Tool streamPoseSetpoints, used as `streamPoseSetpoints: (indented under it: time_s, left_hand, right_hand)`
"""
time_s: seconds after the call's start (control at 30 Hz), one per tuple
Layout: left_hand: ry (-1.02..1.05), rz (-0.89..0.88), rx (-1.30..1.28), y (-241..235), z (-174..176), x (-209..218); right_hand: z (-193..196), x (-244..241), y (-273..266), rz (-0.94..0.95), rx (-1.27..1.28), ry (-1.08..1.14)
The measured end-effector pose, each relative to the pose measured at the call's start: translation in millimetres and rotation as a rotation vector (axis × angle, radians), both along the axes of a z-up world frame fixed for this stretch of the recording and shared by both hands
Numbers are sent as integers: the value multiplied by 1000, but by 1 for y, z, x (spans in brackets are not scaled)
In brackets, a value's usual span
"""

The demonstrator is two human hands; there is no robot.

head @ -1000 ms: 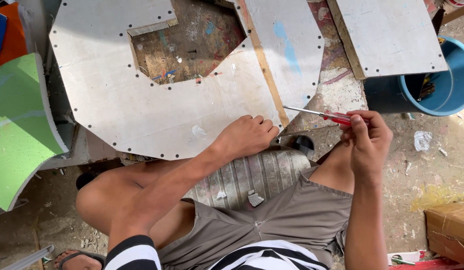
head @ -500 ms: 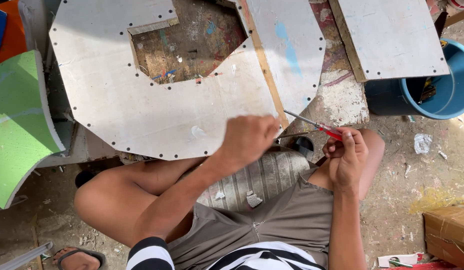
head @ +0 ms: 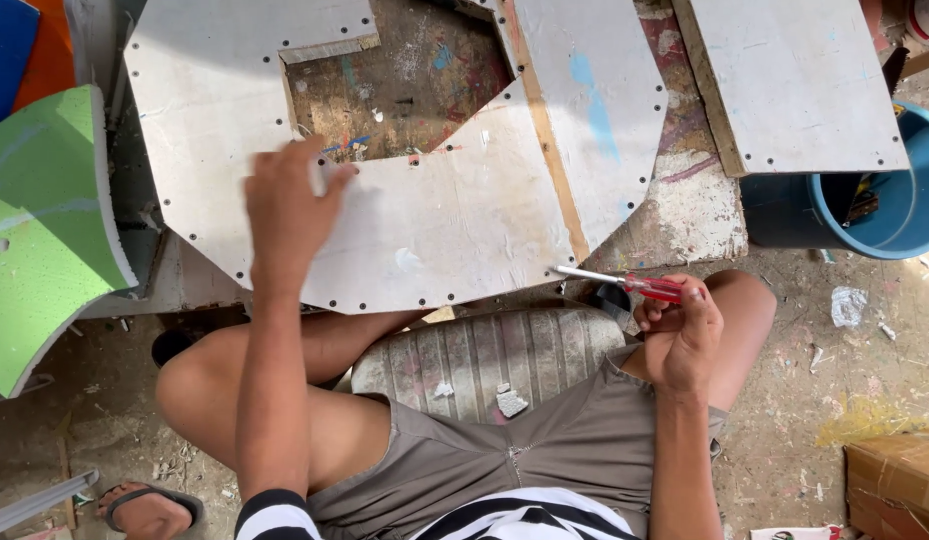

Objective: Using a screwdriver to clear or prepare holes on a large wooden letter 'G' for assembly.

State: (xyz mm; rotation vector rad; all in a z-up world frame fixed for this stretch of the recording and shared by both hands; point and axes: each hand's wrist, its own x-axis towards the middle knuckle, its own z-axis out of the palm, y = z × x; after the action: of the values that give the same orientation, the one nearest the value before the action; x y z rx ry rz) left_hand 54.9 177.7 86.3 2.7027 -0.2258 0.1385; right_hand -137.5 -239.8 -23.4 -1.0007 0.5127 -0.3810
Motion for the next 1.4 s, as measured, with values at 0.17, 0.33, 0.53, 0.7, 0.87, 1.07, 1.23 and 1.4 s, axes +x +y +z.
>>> streamPoseSetpoints:
  time_s: [0.17,0.33,0.53,0.7,0.87,1.07,1.23,1.4]
  left_hand:
    - [-244,455,110,91,-59,9]
    - [-294,529,-62,112,-58,12]
    - [-164,564,-171,111,-62,5]
    - [-65,693,-261,88,-45,-16]
    - [-229,610,-269,97,-56,-17]
    - [-310,548,-397,94,-45,-11]
    - [-318,568,-443,98,-53,-5]
    - [-555,568,-367,83,-47,-14]
  right_hand:
    - [16,10,26,64,144,33]
    - [32,16,48,156,132,14]
    - [65,14,54,276,-105,21]
    - [85,15,64,353,-466,-55]
    - [87,30,98,312,-468,-245]
    - [97,46,120,422,-654,-264]
    - [96,51,125,448,-665,-284]
    - [123,54,133,521,-833,-324]
